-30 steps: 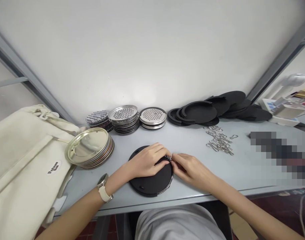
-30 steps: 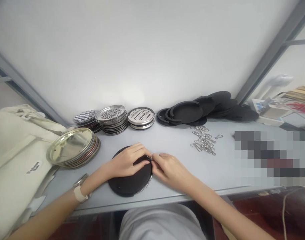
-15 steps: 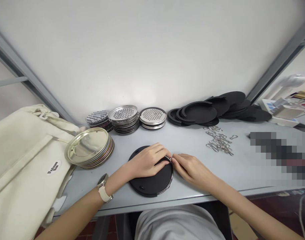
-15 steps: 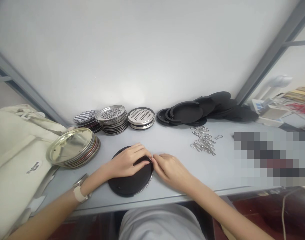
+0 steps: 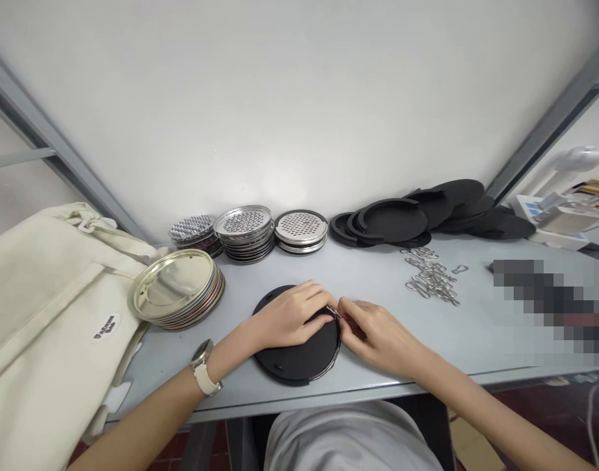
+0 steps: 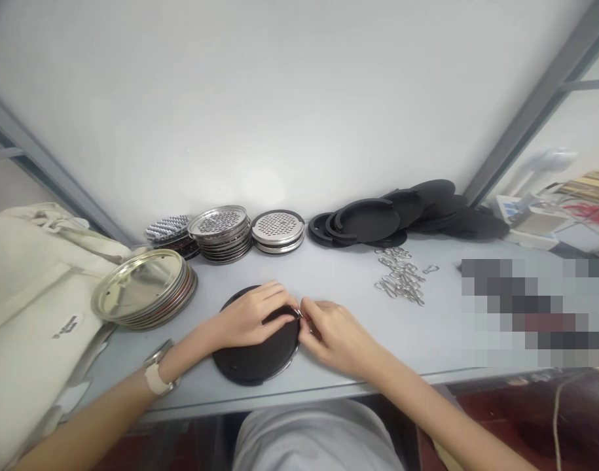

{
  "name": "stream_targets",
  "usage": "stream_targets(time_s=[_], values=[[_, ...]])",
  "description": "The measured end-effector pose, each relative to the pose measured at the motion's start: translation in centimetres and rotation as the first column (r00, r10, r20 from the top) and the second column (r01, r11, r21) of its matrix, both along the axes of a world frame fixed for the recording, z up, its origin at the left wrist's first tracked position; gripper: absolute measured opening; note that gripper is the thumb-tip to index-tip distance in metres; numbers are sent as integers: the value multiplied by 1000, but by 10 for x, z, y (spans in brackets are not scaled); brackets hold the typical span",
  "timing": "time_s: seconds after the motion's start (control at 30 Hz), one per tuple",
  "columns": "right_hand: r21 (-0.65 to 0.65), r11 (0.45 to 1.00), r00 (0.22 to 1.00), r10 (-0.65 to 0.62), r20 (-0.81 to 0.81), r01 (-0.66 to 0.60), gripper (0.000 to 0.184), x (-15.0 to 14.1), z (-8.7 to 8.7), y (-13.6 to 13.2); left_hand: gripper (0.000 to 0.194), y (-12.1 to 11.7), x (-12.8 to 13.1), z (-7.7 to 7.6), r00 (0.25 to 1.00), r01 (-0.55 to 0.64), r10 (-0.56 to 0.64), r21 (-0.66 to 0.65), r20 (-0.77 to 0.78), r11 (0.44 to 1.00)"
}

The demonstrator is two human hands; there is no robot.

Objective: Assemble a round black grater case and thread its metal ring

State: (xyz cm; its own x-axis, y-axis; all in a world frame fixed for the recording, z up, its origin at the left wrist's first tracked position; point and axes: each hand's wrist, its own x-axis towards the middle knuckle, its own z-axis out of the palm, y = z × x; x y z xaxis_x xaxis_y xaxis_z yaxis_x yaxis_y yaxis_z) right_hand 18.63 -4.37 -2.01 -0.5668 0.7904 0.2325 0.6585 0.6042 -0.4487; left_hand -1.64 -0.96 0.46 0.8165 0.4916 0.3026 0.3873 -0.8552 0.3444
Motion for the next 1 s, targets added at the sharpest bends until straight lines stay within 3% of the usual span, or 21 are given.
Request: stream_targets(time_s=[0.23,0.5,1.0], values=[[4,1000,999,26,24,-26,11,1,-4,1,14,1,0,2,1000,20,-20,-28,-9,999],[21,1000,1000,17,26,-18,14,1,-5,2,28,-3,-2,-3,997,-34,44,-143,65,989],[9,997,995,72,70,-73,20,3,-5,4,25,-6,0,0,997,-3,19,-196,76,981]])
